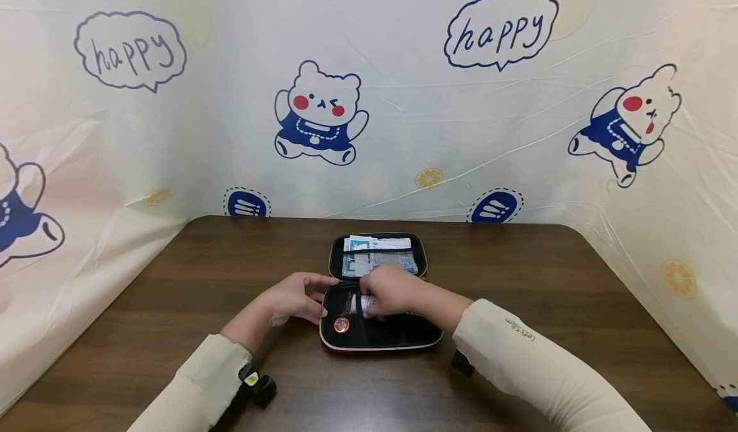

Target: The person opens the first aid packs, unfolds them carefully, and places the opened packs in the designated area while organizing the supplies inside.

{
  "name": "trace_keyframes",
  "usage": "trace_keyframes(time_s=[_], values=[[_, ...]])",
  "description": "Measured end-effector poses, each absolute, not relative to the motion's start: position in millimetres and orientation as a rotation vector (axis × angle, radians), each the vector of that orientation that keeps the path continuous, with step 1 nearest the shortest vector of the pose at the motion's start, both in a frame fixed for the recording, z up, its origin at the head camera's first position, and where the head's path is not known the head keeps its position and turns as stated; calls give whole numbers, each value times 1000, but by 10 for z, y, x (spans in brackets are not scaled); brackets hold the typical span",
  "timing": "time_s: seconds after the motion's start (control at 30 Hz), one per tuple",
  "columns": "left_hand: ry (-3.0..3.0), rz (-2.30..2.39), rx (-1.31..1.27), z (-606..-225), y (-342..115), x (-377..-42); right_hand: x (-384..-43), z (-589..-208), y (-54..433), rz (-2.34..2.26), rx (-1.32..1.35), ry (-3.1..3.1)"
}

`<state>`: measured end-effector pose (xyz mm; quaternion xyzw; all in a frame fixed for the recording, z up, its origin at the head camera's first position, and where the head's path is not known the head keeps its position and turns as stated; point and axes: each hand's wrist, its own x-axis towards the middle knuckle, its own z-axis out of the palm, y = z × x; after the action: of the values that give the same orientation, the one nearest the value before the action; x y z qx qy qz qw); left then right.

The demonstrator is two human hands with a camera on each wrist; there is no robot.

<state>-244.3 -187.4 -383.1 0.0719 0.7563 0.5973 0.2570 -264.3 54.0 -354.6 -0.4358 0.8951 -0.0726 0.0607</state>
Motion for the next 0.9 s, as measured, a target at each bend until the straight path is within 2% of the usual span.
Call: trace_keyframes(time_s=[0.3,0.57,0.9], values=[[2059,1619,182,-3842,-1874,-2447,-2686,-3454,702,-344,-1210,2599],[2072,1610,188,-3848,-1873,-2434,-2718,-3537,789,-561,-1089,2540],[2077,1627,156,-3845,-1879,-2422,-2705,-3633,775,-894,-787,2518]])
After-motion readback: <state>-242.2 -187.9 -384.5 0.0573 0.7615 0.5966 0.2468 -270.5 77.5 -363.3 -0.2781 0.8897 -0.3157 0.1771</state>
